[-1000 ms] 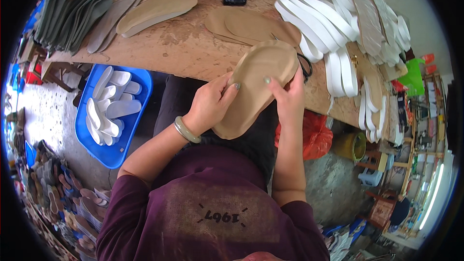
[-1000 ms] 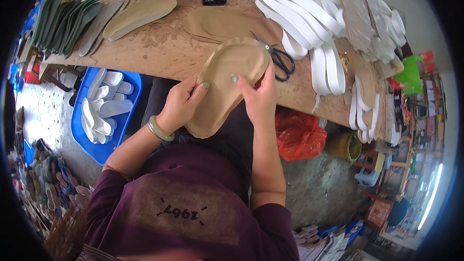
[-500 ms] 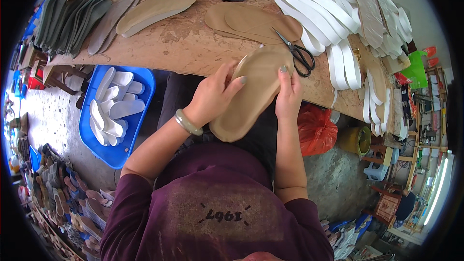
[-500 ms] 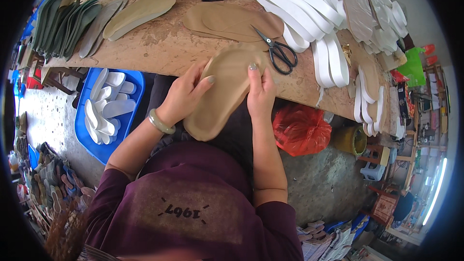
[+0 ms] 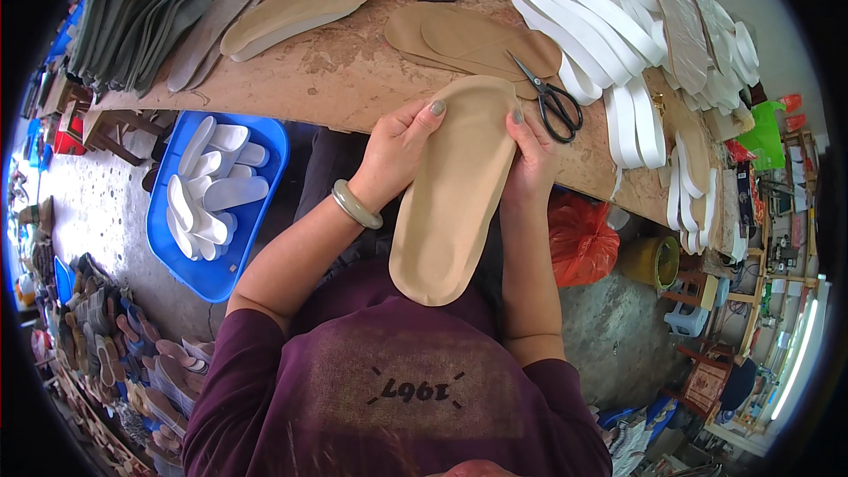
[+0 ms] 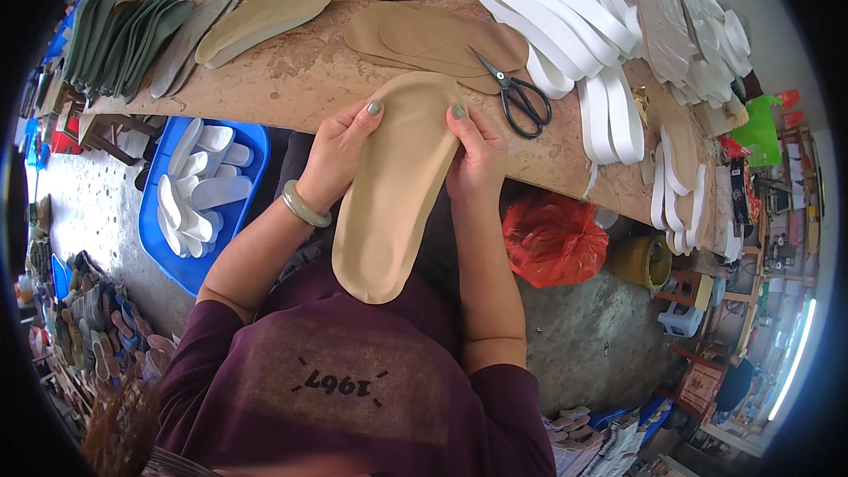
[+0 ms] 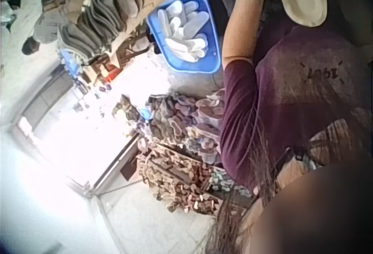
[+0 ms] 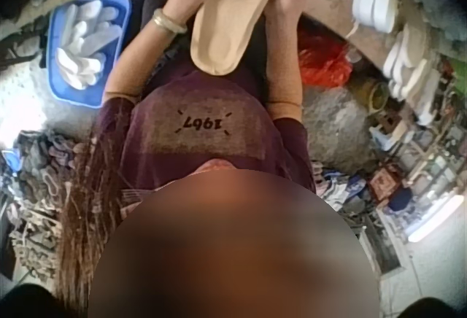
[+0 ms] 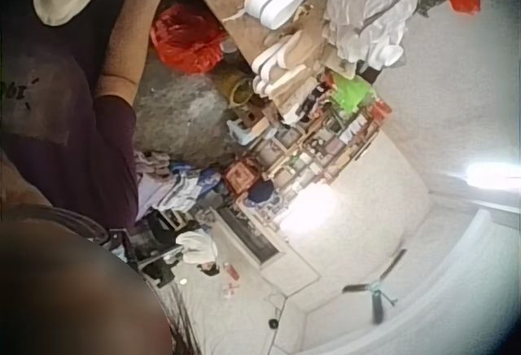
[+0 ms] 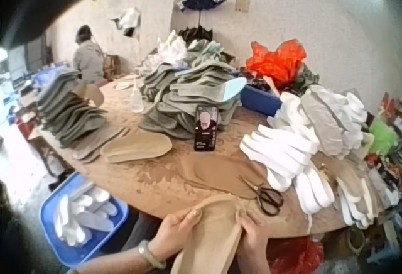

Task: Cutting and trimming excess material from shoe insoles using scissors.

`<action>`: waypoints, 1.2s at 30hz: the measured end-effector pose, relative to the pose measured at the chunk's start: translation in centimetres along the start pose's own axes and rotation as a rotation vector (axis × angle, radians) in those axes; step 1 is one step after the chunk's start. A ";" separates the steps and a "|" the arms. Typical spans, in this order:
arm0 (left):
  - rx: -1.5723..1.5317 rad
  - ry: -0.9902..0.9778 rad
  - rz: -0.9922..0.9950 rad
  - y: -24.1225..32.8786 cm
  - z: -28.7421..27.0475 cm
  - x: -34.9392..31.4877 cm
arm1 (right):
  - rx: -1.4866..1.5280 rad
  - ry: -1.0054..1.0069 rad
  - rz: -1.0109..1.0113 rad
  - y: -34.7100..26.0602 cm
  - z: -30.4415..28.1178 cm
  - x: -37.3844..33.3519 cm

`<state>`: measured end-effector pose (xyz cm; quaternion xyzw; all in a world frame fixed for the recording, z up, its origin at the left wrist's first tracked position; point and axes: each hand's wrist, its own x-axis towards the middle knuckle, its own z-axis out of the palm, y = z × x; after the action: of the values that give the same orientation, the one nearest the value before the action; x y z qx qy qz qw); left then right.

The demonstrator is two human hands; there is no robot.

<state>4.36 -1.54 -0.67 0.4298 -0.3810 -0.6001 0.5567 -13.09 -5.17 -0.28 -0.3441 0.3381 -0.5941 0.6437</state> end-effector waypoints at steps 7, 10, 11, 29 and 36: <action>0.759 0.173 0.276 2.0 -0.1 -0.1 | -0.065 -0.049 -0.073 -0.5 -0.1 0.1; 0.773 0.239 0.292 1.8 -0.6 0.0 | -0.101 -0.120 -0.033 -1.7 0.1 -0.3; 0.772 0.238 0.295 1.8 -0.4 0.0 | -0.231 -0.105 -0.092 -1.4 0.8 -0.7; 0.711 0.326 0.380 2.6 -0.3 -0.7 | -0.647 -0.213 -0.254 0.0 2.5 -1.7; 0.738 0.378 0.445 2.2 -1.6 0.7 | -0.724 -0.247 -0.157 4.2 0.2 -5.4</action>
<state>6.61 -2.42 0.78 0.6085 -0.5439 -0.2018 0.5415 -11.05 0.51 -3.57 -0.6426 0.4186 -0.4380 0.4690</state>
